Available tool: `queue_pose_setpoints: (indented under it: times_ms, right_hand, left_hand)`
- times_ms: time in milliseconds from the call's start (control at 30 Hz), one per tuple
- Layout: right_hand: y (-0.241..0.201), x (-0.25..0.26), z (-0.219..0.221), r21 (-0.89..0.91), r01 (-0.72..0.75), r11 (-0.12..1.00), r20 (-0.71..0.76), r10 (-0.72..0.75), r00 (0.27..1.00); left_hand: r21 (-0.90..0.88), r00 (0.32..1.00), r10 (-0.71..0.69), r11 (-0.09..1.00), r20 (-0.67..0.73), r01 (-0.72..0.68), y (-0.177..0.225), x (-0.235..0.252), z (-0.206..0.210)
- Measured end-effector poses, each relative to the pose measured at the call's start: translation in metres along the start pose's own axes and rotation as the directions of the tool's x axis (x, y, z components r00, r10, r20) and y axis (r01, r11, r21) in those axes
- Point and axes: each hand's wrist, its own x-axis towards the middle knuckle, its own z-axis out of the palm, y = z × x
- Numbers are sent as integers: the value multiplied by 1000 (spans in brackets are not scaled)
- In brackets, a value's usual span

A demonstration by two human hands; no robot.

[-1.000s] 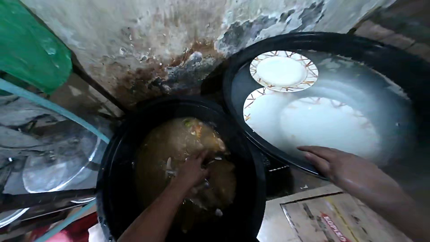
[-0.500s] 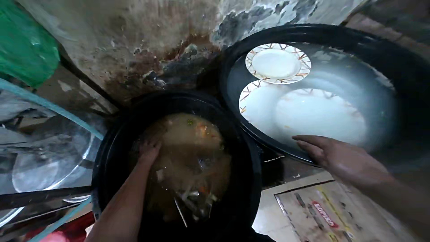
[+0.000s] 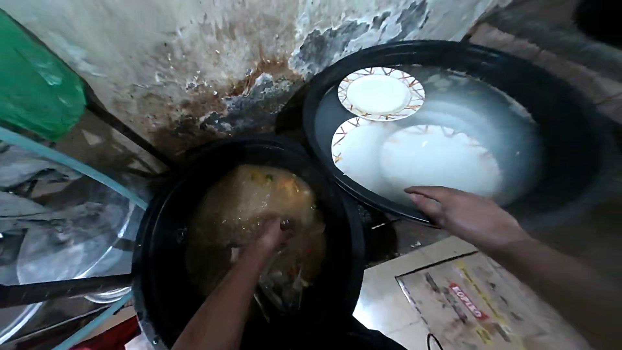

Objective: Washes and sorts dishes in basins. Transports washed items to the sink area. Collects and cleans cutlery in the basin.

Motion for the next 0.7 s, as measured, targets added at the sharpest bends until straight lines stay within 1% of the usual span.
queue_pose_setpoints:
  times_ms: [33,67,100,167,200,233,267,300,333,367,400,433,467,500,533,567,600,633,700]
  right_hand:
    - [0,0,0,13,0,1000,-1,0,1000]
    - [1,0,0,30,-7,1000,2,7,1000]
    - [2,0,1,45,-15,999,3,15,1000]
    - [6,1,0,116,-51,992,-14,53,999]
    - [5,0,-1,200,-70,977,-47,81,996]
    - [3,-3,0,294,-59,954,-117,98,988]
    - [-3,-4,3,377,7,926,-230,86,969]
    - [-17,-6,7,434,121,893,-341,39,939]
    - [-39,-7,9,455,242,857,-402,-45,915]
    - [-69,-9,12,446,350,824,-422,-152,894]
    - [-102,-9,14,454,410,791,-376,-248,893]
    - [-136,-8,15,518,389,762,-239,-308,921]
    - [-167,-6,16,607,288,741,-37,-336,941]
    - [-192,-2,19,677,148,721,157,-338,928]
    - [-211,2,24,703,18,711,302,-322,897]
    - [-226,5,27,695,-79,715,410,-303,860]
    - [-235,6,30,676,-144,722,480,-284,830]
    - [-241,6,32,671,-188,718,524,-279,805]
    - [-247,7,37,649,-206,732,570,-290,769]
  left_hand:
    - [-11,1000,-8,1000,-10,8,1,0,2]
    - [-72,999,-19,997,-47,16,-3,-3,0]
    - [-181,996,-39,983,-85,23,-7,-10,-7]
    - [-408,982,-103,912,-158,31,-15,-32,-33]
    - [-515,973,-122,857,-198,3,-18,-43,-44]
    - [-586,963,-122,809,-242,-45,-22,-53,-52]
    - [-638,954,-107,763,-280,-102,-25,-62,-58]
    - [-672,942,-94,724,-322,-157,-24,-72,-62]
    - [-695,929,-88,689,-359,-203,-20,-80,-64]
    - [-717,917,-89,654,-390,-241,-15,-86,-63]
    - [-740,904,-93,613,-416,-277,-10,-91,-61]
    - [-762,892,-102,567,-440,-311,-5,-95,-58]
    - [-783,879,-111,517,-463,-347,-2,-97,-53]
    - [-802,866,-116,452,-486,-390,0,-100,-48]
    - [-820,856,-115,374,-504,-433,-2,-101,-43]
    - [-834,850,-119,304,-513,-460,-6,-101,-37]
    - [-852,855,-132,249,-502,-461,-8,-101,-32]
    - [-877,878,-121,208,-463,-433,-12,-102,-28]
    - [-933,939,-81,167,-335,-319,-22,-103,-20]
